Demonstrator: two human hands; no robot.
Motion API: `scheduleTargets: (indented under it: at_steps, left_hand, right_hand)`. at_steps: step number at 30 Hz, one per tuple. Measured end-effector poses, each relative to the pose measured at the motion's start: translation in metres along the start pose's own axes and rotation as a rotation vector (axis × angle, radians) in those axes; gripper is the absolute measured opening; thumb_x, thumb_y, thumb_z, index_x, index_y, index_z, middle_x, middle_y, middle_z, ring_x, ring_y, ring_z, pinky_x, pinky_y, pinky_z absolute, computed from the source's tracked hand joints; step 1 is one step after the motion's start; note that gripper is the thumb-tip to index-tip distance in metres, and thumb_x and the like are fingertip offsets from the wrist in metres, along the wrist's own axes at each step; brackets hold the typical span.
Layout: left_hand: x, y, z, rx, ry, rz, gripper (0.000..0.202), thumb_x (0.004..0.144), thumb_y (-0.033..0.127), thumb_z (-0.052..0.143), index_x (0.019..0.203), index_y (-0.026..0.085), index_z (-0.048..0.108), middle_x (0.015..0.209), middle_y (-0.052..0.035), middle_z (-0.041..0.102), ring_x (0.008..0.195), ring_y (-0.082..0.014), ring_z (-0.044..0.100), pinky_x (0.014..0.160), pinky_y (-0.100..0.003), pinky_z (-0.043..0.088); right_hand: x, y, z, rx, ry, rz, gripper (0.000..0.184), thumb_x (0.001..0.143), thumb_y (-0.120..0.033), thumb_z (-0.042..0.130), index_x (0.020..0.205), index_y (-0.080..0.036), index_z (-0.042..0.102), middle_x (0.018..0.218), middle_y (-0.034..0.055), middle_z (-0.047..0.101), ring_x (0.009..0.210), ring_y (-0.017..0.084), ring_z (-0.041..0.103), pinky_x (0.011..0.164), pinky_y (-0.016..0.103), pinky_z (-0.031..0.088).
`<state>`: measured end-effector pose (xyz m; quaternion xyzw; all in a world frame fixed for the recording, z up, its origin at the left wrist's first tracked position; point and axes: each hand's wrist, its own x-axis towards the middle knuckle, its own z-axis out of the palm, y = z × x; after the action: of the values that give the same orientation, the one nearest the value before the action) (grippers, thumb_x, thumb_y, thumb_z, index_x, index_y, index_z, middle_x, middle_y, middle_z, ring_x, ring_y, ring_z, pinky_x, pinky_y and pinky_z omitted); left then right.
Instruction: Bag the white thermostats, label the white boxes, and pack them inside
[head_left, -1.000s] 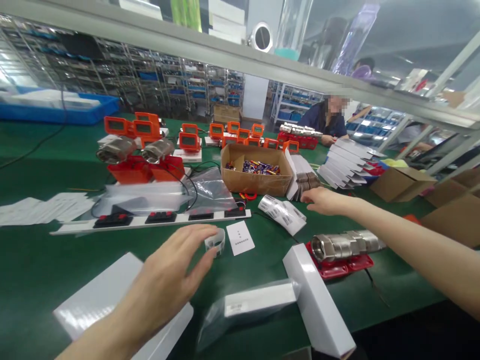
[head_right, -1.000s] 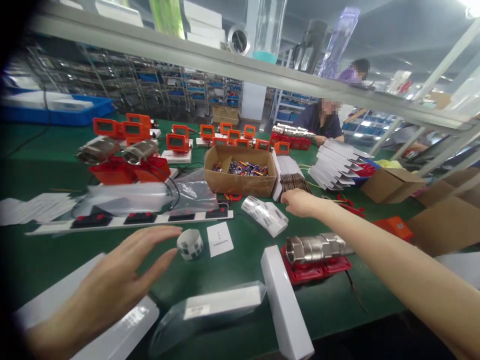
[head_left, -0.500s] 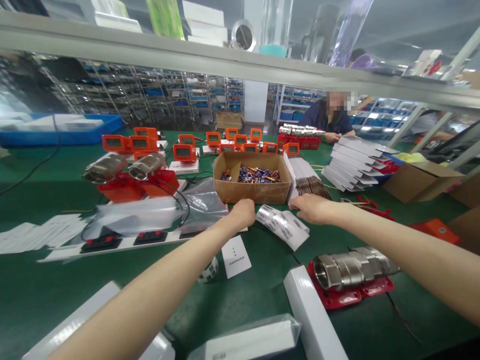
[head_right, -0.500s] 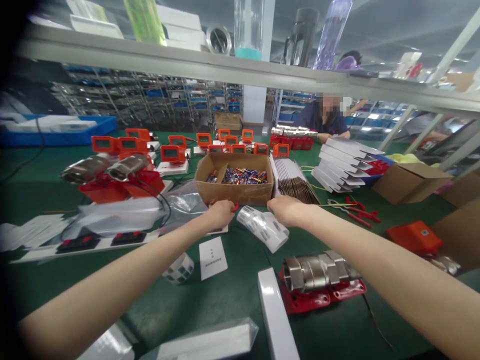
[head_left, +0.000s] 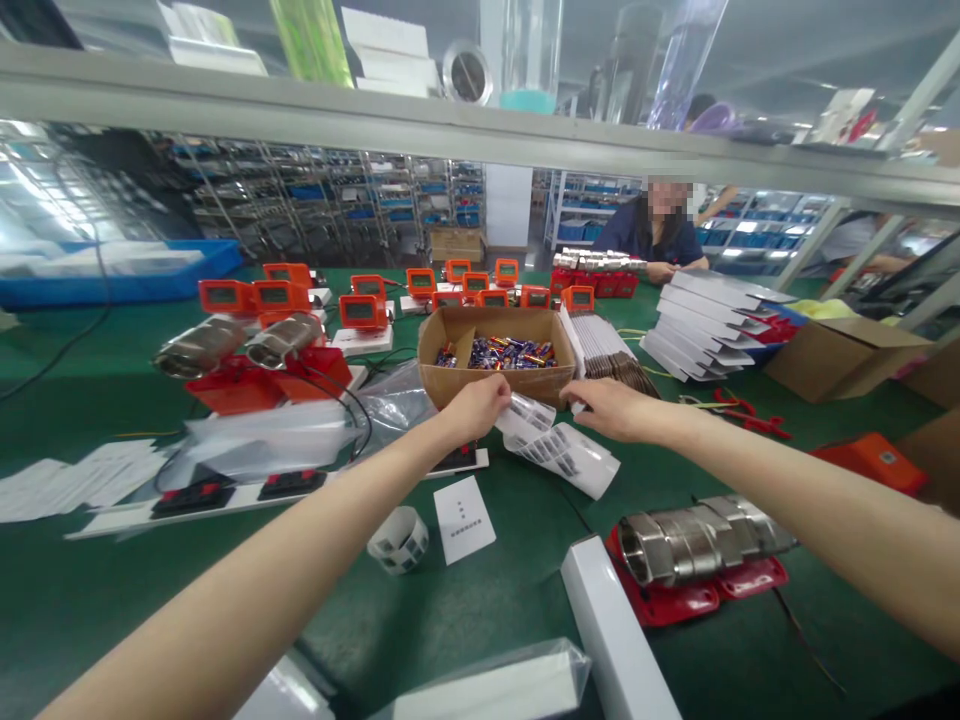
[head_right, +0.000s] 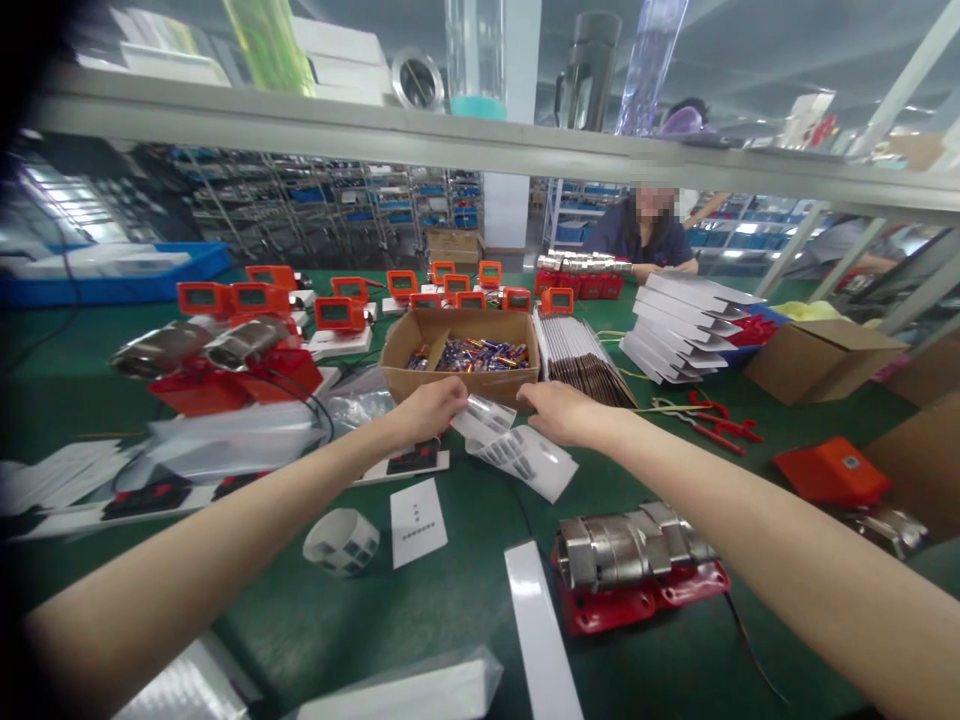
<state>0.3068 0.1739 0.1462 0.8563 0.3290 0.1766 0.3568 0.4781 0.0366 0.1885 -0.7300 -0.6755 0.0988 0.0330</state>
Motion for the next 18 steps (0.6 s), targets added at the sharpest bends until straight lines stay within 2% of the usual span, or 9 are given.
scheduleTargets:
  at_steps: [3,6,8,10,12,15,18]
  left_hand:
    - [-0.003,0.014,-0.009,-0.08,0.011,0.039,0.007,0.089,0.019,0.056,0.084,0.014,0.056,0.063,0.0048,0.053,0.053,-0.01,0.052,0.055,-0.024,0.044]
    - [-0.011,0.025,-0.012,-0.188,0.065,0.018,0.01,0.092,0.016,0.044,0.086,0.016,0.052,0.047,0.0084,0.045,0.04,-0.0105,0.047,0.046,-0.023,0.037]
    - [-0.018,0.027,-0.013,-0.26,0.107,-0.007,0.011,0.092,0.016,0.042,0.084,0.018,0.049,0.042,0.0095,0.042,0.038,-0.0107,0.046,0.045,-0.022,0.035]
    - [-0.024,0.027,-0.012,-0.325,0.139,-0.035,0.011,0.092,0.018,0.044,0.082,0.017,0.049,0.041,0.0101,0.042,0.037,-0.0096,0.043,0.044,-0.021,0.033]
    - [-0.028,0.025,-0.011,-0.387,0.154,-0.063,0.015,0.094,0.024,0.047,0.082,0.016,0.05,0.045,0.01,0.042,0.036,-0.0079,0.04,0.042,-0.02,0.032]
    - [-0.03,0.021,-0.013,-0.464,0.144,-0.087,0.028,0.095,0.037,0.048,0.079,0.014,0.054,0.053,0.008,0.044,0.039,-0.0058,0.038,0.041,-0.019,0.034]
    - [-0.031,0.015,-0.017,-0.487,0.166,-0.084,0.03,0.093,0.04,0.052,0.081,0.012,0.056,0.062,0.0045,0.05,0.047,-0.0062,0.045,0.045,-0.019,0.041]
  right_hand:
    - [0.002,-0.009,-0.006,0.119,0.127,0.055,0.043,0.086,-0.024,0.059,0.126,-0.014,0.049,0.121,0.011,0.061,0.11,0.022,0.056,0.091,0.028,0.041]
    - [0.002,-0.014,-0.013,0.238,0.228,0.227,0.043,0.091,-0.042,0.05,0.118,-0.009,0.053,0.104,0.015,0.067,0.096,0.025,0.062,0.081,0.032,0.045]
    - [0.0,-0.017,-0.015,0.346,0.217,0.315,0.054,0.093,-0.054,0.038,0.104,-0.006,0.061,0.092,0.0174,0.069,0.085,0.025,0.065,0.072,0.033,0.047]
    - [-0.003,-0.021,-0.015,0.474,0.148,0.321,0.062,0.092,-0.06,0.032,0.094,-0.007,0.065,0.088,0.0169,0.07,0.078,0.022,0.066,0.064,0.029,0.049]
    - [-0.007,-0.026,-0.013,0.583,0.071,0.262,0.054,0.092,-0.055,0.041,0.095,-0.008,0.066,0.092,0.0144,0.072,0.078,0.019,0.067,0.062,0.025,0.05]
    - [-0.013,-0.035,-0.007,0.664,-0.018,0.13,0.032,0.084,-0.033,0.061,0.106,-0.009,0.065,0.103,0.0096,0.071,0.088,0.016,0.067,0.072,0.023,0.052]
    - [-0.016,-0.038,-0.004,0.643,-0.068,0.025,0.028,0.082,-0.022,0.062,0.106,-0.009,0.066,0.105,0.0076,0.071,0.091,0.016,0.067,0.08,0.024,0.052]
